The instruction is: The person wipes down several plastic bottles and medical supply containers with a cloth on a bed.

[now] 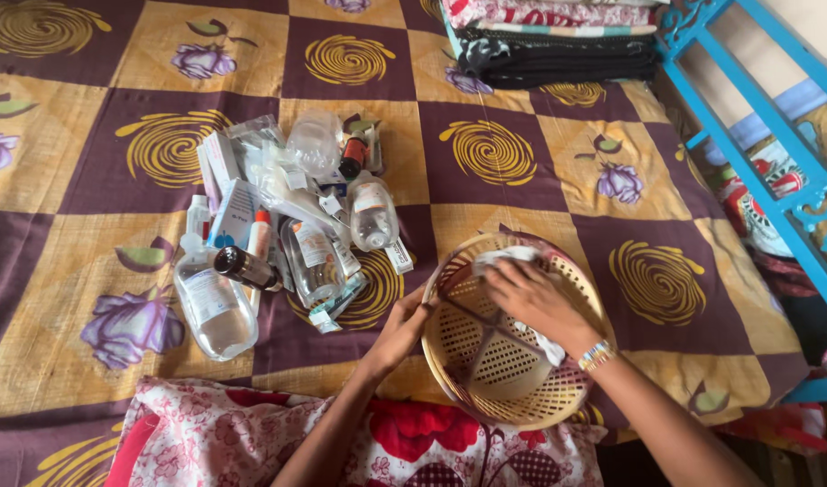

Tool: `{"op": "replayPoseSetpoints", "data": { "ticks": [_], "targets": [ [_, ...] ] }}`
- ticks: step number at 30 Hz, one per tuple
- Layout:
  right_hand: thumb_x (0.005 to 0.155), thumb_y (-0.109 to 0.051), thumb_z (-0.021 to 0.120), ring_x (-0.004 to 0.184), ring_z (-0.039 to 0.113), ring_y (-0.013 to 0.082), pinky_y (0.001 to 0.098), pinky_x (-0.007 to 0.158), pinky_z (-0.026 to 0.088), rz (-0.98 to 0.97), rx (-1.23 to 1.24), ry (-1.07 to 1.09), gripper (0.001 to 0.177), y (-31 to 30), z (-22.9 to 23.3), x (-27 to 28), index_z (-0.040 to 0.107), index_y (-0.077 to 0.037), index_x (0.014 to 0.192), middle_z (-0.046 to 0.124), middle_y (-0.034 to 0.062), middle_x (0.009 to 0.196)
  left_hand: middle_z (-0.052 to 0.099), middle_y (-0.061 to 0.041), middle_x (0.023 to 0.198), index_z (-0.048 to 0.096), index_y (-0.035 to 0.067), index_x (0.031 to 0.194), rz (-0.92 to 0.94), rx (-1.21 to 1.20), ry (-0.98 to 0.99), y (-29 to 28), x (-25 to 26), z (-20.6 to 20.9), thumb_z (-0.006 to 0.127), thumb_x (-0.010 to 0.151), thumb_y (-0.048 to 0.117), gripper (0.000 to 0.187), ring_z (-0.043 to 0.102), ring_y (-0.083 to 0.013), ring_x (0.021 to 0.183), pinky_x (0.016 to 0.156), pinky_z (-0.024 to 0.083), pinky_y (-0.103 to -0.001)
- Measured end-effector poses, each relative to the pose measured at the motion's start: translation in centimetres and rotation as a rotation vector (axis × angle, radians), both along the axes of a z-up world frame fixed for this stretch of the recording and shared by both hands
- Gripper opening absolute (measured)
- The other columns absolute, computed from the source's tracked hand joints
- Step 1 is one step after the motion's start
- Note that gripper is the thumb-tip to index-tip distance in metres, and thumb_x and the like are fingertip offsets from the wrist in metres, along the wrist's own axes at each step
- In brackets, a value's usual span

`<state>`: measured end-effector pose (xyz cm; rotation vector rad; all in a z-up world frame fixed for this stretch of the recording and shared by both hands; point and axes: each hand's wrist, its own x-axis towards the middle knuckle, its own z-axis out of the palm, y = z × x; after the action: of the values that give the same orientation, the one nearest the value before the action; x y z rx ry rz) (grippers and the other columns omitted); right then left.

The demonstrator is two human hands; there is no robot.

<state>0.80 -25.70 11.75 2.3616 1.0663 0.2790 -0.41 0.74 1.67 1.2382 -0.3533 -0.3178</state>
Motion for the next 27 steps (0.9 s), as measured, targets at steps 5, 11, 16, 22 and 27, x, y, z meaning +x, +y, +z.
{"op": "replayPoseSetpoints", "data": {
  "ticks": [5, 11, 16, 22, 27],
  "targets": [
    [0.083, -0.014, 0.060, 0.134, 0.049, 0.0281, 0.0444, 0.113, 0.038, -0.026, -0.052, -0.027, 0.036, 0.2, 0.5, -0.5, 0.071, -0.004, 0.115, 0.058, 0.0099, 0.140, 0.061, -0.014, 0.144, 0.041, 0.005, 0.157, -0.017, -0.073, 0.027, -0.1, 0.4, -0.5, 0.052, 0.104, 0.037, 0.064, 0.051, -0.0220, 0.131, 0.111, 0.041, -0.036],
    [0.081, -0.001, 0.064, 0.132, 0.048, 0.0258, 0.0466, 0.116, 0.036, -0.537, -0.054, 0.212, 0.042, -1.0, -0.3, -7.0, 0.066, -0.006, 0.123, 0.059, 0.0122, 0.136, 0.053, -0.015, 0.153, 0.037, 0.003, 0.157, 0.027, -0.031, 0.023, -0.7, 0.3, -0.4, 0.050, 0.104, 0.036, 0.063, 0.044, -0.0235, 0.143, 0.117, 0.035, -0.037],
    [0.076, 0.004, 0.066, 0.132, 0.047, 0.0309, 0.0512, 0.115, 0.036, -0.452, 0.121, 0.240, 0.049, -0.2, -1.4, -8.9, 0.067, -0.005, 0.124, 0.059, 0.0169, 0.134, 0.050, -0.016, 0.156, 0.038, 0.001, 0.157, 0.041, -0.066, -0.055, -0.9, 0.4, -1.1, 0.049, 0.106, 0.034, 0.062, 0.041, -0.0235, 0.146, 0.120, 0.031, -0.036],
    [0.081, -0.006, 0.063, 0.135, 0.047, 0.0351, 0.0481, 0.111, 0.038, -0.367, 0.088, 0.027, 0.037, -0.6, -0.6, -4.7, 0.066, -0.004, 0.118, 0.059, 0.0186, 0.132, 0.046, -0.014, 0.159, 0.033, 0.003, 0.159, 0.011, -0.024, -0.075, -1.4, 0.1, -1.0, 0.049, 0.106, 0.034, 0.063, 0.039, -0.0221, 0.147, 0.120, 0.030, -0.035],
    [0.080, -0.012, 0.060, 0.130, 0.050, 0.0328, 0.0458, 0.107, 0.038, -0.420, 0.046, -0.045, 0.036, -0.5, -0.5, -6.0, 0.067, -0.004, 0.115, 0.060, 0.0157, 0.132, 0.048, -0.015, 0.157, 0.036, 0.003, 0.158, 0.032, -0.042, -0.104, -1.5, 0.0, -0.9, 0.049, 0.106, 0.033, 0.062, 0.041, -0.0225, 0.145, 0.119, 0.031, -0.035]
  ]
}}
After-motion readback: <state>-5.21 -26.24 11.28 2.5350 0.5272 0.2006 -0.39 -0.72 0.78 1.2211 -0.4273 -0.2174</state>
